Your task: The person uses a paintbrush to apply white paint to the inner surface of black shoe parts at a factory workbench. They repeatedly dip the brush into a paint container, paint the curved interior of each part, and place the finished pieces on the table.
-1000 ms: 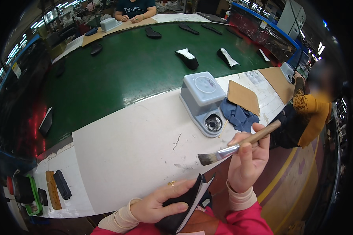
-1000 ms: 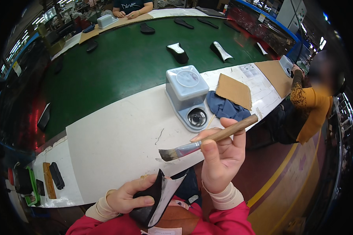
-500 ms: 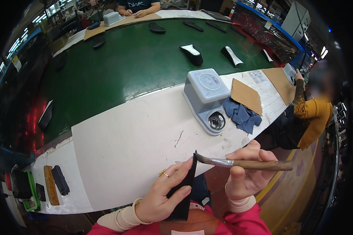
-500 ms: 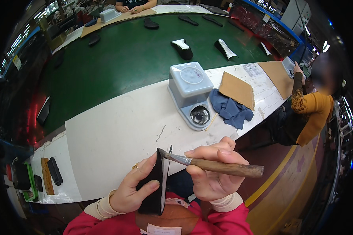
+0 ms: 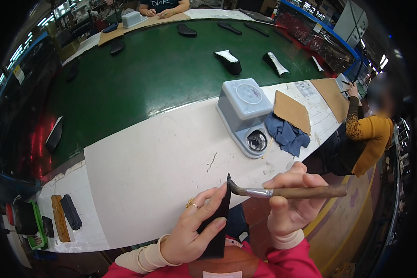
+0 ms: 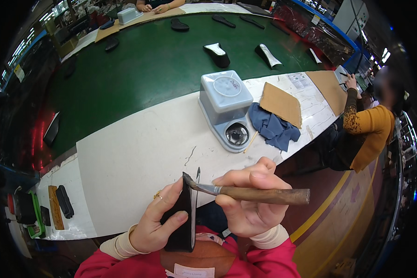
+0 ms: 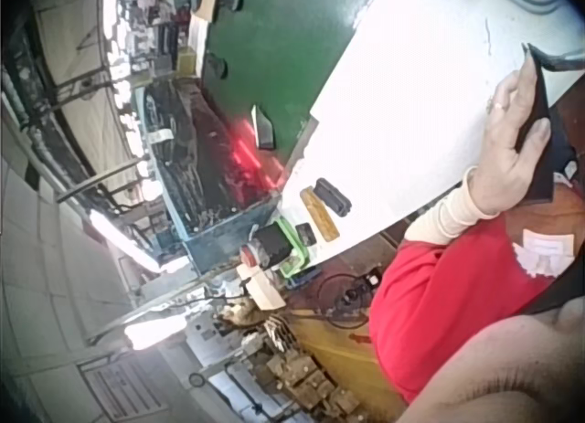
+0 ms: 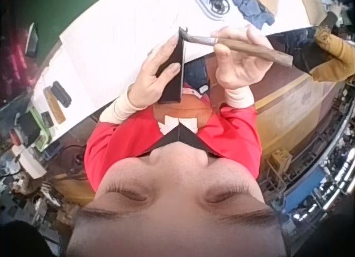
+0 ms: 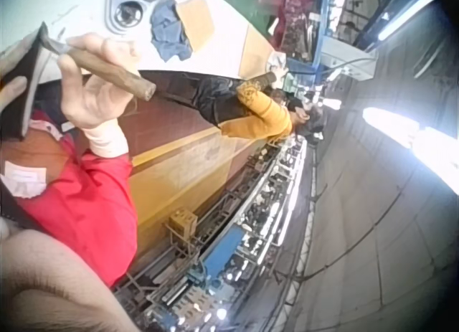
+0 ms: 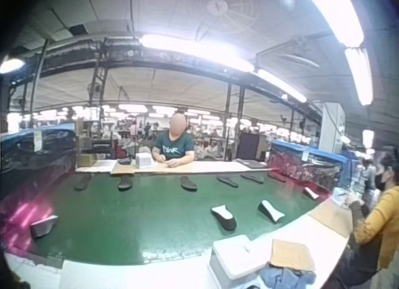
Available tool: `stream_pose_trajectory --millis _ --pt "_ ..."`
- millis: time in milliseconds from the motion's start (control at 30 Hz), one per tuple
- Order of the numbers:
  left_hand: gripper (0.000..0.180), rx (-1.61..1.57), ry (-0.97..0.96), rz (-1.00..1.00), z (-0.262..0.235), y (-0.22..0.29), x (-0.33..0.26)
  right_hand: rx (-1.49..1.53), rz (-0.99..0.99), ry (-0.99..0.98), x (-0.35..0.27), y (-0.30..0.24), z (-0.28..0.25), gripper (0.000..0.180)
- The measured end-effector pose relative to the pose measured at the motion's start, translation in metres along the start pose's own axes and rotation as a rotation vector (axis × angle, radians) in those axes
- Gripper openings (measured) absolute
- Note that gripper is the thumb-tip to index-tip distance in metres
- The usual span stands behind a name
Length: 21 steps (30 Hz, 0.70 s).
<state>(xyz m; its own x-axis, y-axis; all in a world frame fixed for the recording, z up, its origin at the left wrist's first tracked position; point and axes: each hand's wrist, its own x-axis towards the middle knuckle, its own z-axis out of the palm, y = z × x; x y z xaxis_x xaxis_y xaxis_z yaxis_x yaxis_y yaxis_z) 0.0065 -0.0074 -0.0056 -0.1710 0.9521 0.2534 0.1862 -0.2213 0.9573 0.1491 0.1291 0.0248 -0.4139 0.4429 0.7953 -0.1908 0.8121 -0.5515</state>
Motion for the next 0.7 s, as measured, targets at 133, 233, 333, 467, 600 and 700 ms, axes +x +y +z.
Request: stream_pose_trajectory --millis 133,233,333,467,600,700 --pt "0.056 -0.042 0.028 0.006 0.002 0.0 0.001 -0.056 -0.054 -0.028 -0.002 0.0 0.001 0.055" --pt "0.056 -0.064 0.053 0.016 0.002 0.0 0.001 -0.034 -0.028 -0.08 -0.002 -0.002 -0.001 0.055" --pt "0.056 -0.038 0.049 0.004 0.0 0.001 0.0 0.044 0.0 -0.038 0.0 -0.002 -0.003 0.054" --pt "0.056 -0.021 0.035 0.016 0.0 0.003 0.0 0.037 -0.037 0.071 0.005 0.001 0.0 0.053" --pt "0.056 -0.02 0.022 0.01 0.001 0.004 0.001 0.016 -0.043 0.045 0.009 0.003 0.003 0.053" --pt "0.056 -0.021 0.026 0.009 0.001 0.004 0.001 0.019 -0.022 0.027 0.01 0.001 0.002 0.052"
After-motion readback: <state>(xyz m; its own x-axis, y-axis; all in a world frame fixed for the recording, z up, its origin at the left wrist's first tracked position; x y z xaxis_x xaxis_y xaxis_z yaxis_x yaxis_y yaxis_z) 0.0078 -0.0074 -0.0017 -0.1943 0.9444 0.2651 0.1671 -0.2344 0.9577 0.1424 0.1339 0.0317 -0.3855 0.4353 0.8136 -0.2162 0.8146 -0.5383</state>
